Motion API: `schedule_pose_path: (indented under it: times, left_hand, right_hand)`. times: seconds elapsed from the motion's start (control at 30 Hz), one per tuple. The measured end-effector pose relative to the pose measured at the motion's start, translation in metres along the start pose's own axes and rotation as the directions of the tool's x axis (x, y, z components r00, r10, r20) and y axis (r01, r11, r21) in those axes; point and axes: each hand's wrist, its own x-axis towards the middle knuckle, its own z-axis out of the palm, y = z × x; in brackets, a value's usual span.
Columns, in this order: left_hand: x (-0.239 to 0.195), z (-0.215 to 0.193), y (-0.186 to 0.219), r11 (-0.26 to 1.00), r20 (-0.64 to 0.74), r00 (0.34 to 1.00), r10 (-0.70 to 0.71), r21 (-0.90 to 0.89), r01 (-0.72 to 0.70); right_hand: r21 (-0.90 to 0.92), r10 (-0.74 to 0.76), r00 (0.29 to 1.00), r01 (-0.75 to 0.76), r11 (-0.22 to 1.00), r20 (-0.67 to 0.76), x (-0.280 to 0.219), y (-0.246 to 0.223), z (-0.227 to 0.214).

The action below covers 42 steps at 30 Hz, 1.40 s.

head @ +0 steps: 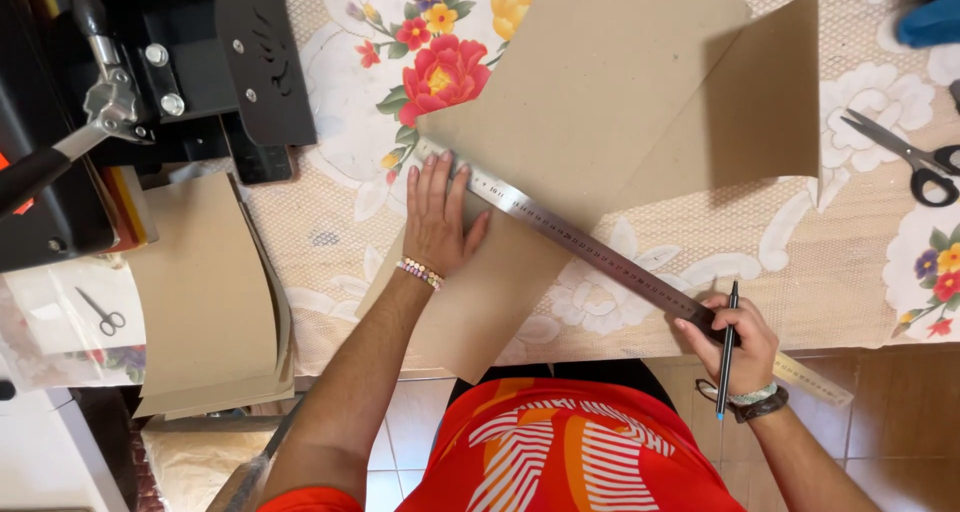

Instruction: The person measures and marks lines on a piece of cardboard using a metal ruler and a pen. They repeatedly reposition the ruler to draw straight lines across the cardboard surface on a table.

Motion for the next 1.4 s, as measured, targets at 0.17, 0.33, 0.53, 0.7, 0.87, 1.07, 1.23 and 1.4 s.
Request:
schedule_pose_path:
  times: [0.17, 0.33, 0.53, 0.7, 0.87, 1.07, 1.23, 1.4]
  left_hand:
    - [0.000, 0.005, -0.003, 1.000, 0.045, 0.999, 0.000, -0.016, 0.001]
    - [-0.002, 0.007, -0.005, 0.999, 0.035, 0.998, 0.054, -0.002, -0.054]
    - [0.006, -0.005, 0.001, 0.997, 0.083, 0.995, 0.058, -0.046, -0.054]
    - [0.011, -0.015, 0.004, 0.997, 0.091, 0.994, 0.057, -0.054, -0.053]
    - [0.010, -0.012, 0.000, 0.994, 0.124, 0.988, 0.087, -0.082, -0.077]
    - [0.009, -0.013, -0.001, 0.991, 0.148, 0.984, 0.096, -0.108, -0.080]
    - [0.010, -0.011, -0.001, 0.991, 0.145, 0.984, 0.104, -0.103, -0.089]
    - [0.009, -0.012, 0.000, 0.992, 0.159, 0.984, 0.086, -0.109, -0.069]
  right_hand:
    - [0.007, 0.016, 1.000, -0.016, 1.000, -0.006, -0.002, 0.007, 0.000]
    - [0.005, 0.020, 1.000, -0.020, 1.000, 0.005, -0.016, 0.017, 0.001]
    - [-0.041, 0.017, 1.000, -0.017, 0.999, 0.005, -0.017, 0.017, -0.001]
    - [-0.385, -0.117, 0.991, 0.136, 0.913, 0.071, -0.018, 0.027, -0.001]
    - [-0.370, -0.231, 0.955, 0.285, 0.884, 0.183, -0.002, 0.037, -0.004]
    - [-0.375, -0.247, 0.956, 0.290, 0.881, 0.159, -0.009, 0.042, -0.004]
    - [-0.352, -0.268, 0.954, 0.299, 0.887, 0.135, -0.005, 0.031, -0.005]
    - [-0.325, -0.309, 0.938, 0.344, 0.881, 0.156, 0.004, 0.024, -0.005]
